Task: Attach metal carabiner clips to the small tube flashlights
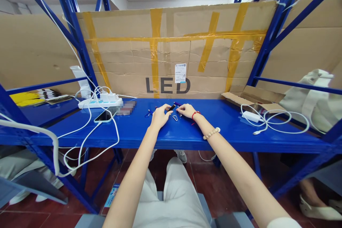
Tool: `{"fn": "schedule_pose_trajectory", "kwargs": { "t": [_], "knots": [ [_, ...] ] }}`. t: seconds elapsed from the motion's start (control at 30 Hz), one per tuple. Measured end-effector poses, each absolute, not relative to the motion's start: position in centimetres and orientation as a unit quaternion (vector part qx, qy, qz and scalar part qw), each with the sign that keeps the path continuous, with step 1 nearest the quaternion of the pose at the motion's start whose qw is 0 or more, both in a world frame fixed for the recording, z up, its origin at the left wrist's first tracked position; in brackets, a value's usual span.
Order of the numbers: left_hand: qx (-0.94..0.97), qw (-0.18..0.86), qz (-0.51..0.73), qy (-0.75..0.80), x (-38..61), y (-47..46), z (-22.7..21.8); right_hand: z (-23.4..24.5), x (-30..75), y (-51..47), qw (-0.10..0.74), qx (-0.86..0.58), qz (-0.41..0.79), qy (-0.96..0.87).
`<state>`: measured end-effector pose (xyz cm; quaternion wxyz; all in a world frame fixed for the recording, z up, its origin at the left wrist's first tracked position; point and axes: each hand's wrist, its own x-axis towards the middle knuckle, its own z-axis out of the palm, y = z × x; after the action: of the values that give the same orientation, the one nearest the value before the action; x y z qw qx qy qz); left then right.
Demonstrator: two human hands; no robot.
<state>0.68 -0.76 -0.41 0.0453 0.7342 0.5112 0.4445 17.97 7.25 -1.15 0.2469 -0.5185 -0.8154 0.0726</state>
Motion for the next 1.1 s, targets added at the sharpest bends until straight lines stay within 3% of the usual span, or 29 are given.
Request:
{"fn": "schedule_pose_trajectory", "kwargs": {
  "t": [1.1],
  "knots": [
    [0.735, 0.040, 0.439, 0.515, 0.64, -0.69, -0.54, -1.07, 17.86, 6.83, 0.267, -0.463, 0.108, -0.838]
  ]
}}
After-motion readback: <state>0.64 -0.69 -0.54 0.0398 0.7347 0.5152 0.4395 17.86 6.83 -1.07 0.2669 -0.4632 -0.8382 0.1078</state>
